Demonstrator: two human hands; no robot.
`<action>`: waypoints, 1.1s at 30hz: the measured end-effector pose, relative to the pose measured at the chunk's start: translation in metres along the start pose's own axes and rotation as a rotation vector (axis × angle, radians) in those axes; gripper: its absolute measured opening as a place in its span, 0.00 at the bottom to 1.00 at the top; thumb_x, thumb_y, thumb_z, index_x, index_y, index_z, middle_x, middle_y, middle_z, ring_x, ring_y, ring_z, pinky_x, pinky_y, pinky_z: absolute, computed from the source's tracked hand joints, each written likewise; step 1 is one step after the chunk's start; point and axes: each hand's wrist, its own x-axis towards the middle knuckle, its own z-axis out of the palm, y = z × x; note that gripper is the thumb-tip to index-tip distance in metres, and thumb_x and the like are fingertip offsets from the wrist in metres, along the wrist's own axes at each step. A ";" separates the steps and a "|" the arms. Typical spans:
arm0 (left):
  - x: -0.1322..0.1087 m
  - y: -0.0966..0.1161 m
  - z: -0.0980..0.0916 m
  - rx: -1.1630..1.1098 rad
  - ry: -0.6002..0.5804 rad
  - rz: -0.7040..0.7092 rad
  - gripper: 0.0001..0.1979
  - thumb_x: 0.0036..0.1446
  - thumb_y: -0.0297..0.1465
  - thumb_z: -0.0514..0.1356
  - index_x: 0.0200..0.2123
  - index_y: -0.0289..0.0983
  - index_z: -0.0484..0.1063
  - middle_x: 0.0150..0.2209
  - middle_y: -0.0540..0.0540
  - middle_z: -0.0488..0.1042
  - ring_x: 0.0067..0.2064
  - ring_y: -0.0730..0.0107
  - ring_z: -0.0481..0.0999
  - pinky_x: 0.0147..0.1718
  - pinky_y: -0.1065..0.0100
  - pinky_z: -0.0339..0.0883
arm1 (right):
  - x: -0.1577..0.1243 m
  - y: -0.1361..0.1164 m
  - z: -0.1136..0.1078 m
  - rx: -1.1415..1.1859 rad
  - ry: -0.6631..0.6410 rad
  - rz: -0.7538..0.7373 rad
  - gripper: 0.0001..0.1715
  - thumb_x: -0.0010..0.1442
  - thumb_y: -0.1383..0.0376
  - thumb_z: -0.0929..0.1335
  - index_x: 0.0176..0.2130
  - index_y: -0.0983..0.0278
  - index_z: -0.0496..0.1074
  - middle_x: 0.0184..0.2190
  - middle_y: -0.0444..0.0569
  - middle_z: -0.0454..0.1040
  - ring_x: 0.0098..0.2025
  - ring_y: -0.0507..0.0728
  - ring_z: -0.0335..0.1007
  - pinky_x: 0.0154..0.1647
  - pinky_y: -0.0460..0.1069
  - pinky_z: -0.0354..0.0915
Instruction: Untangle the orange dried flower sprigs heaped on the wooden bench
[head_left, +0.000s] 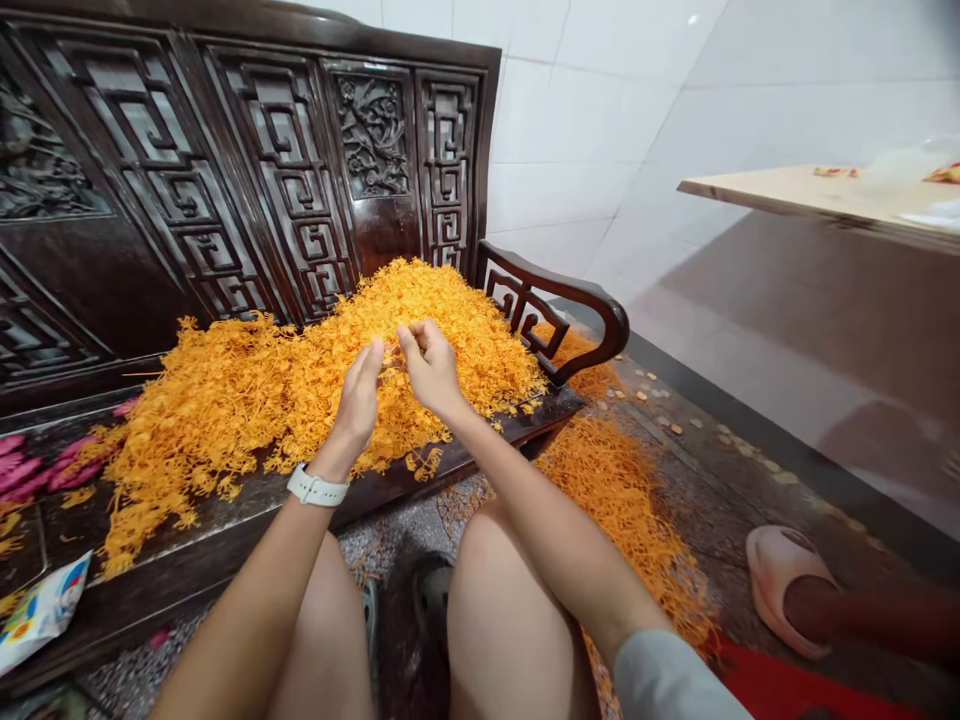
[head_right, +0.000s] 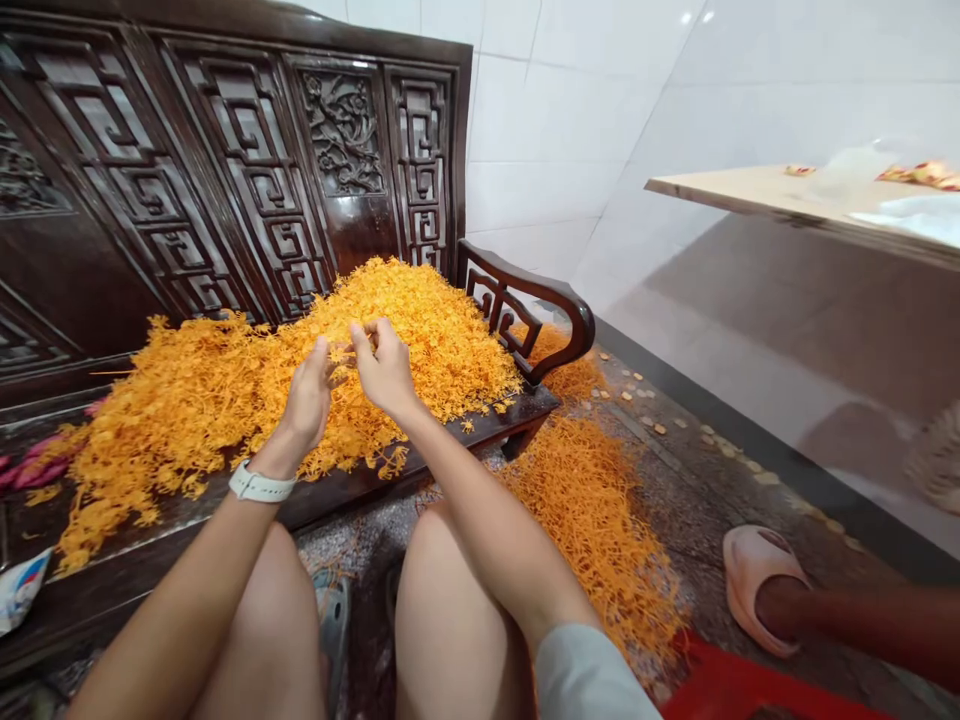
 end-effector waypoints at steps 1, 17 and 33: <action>0.001 0.001 0.001 -0.023 0.035 0.011 0.23 0.67 0.55 0.57 0.42 0.41 0.74 0.48 0.40 0.80 0.54 0.58 0.79 0.49 0.60 0.75 | -0.001 -0.001 0.001 -0.017 -0.027 0.001 0.20 0.71 0.45 0.64 0.39 0.57 0.63 0.31 0.44 0.71 0.32 0.54 0.70 0.37 0.51 0.66; 0.009 0.003 -0.006 -0.390 -0.012 -0.145 0.10 0.57 0.37 0.70 0.35 0.38 0.75 0.34 0.45 0.78 0.37 0.67 0.78 0.34 0.67 0.68 | 0.001 0.005 0.013 0.281 -0.179 0.024 0.27 0.67 0.38 0.67 0.43 0.56 0.60 0.21 0.36 0.64 0.21 0.50 0.58 0.22 0.48 0.55; 0.010 0.003 -0.002 -0.393 0.192 -0.143 0.15 0.57 0.40 0.73 0.37 0.38 0.73 0.30 0.51 0.73 0.28 0.75 0.70 0.29 0.72 0.65 | 0.000 0.004 0.023 0.051 -0.050 -0.039 0.25 0.72 0.41 0.62 0.36 0.58 0.61 0.26 0.40 0.63 0.27 0.51 0.61 0.31 0.50 0.58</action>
